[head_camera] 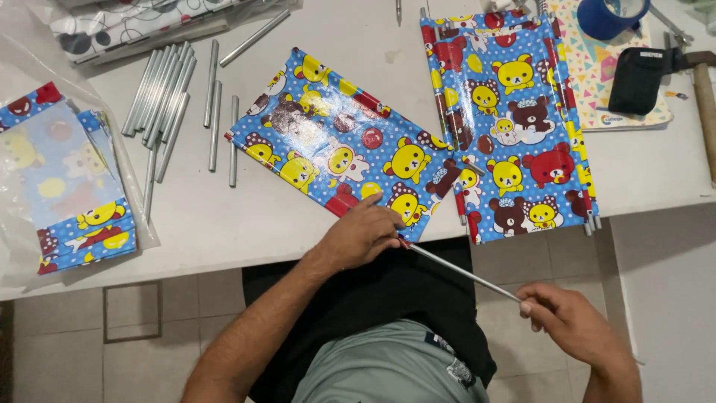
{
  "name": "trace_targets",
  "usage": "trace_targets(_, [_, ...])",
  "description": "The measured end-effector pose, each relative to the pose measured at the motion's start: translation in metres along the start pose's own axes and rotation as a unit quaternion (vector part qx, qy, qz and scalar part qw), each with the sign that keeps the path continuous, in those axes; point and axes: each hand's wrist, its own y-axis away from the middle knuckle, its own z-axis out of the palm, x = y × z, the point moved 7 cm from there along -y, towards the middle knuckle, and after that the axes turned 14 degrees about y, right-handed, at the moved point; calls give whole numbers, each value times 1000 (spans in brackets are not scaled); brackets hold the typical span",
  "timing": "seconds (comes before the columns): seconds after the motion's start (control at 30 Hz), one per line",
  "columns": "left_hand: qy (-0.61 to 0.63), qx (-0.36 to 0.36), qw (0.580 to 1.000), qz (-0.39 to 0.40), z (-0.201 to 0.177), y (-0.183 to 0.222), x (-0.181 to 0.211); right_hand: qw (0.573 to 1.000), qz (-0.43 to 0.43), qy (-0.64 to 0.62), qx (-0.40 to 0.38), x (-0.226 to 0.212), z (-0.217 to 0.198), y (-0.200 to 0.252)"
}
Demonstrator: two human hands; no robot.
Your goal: Assembling fabric display shelves by inserting metal support rods into fabric sleeves.
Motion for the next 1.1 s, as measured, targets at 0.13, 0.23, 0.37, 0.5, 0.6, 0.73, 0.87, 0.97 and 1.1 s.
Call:
trace_targets(0.13, [-24, 7, 1000, 15, -2, 1, 3, 999, -4, -17, -41, -11, 5, 1])
trace_targets(0.23, [-39, -9, 999, 28, 2, 2, 9, 998, 0, -19, -56, -8, 9, 3])
trace_targets(0.37, [-91, -26, 994, 54, -3, 3, 19, 999, -35, -13, -23, -16, 3, 4])
trace_targets(0.5, [-160, -51, 985, 38, 5, 10, -2, 999, -28, 1, -30, -35, 4, 4])
trace_targets(0.6, [-189, -10, 974, 121, 1, 6, 12, 999, -23, 36, -18, -49, 7, 3])
trace_targets(0.73, [-204, -26, 968, 144, 2, -12, 26, 999, -3, 36, -9, -69, 17, 0])
trace_targets(0.87, [-198, -15, 963, 185, 19, -29, 39, 997, -35, 59, 39, -101, 27, -17])
trace_targets(0.97, [-221, 22, 950, 219, 31, -33, 46, 990, -112, -22, 77, -132, 35, -38])
trace_targets(1.1, [-249, 2, 953, 170, 7, -29, 40, 976, -140, -169, 13, -128, 30, -41])
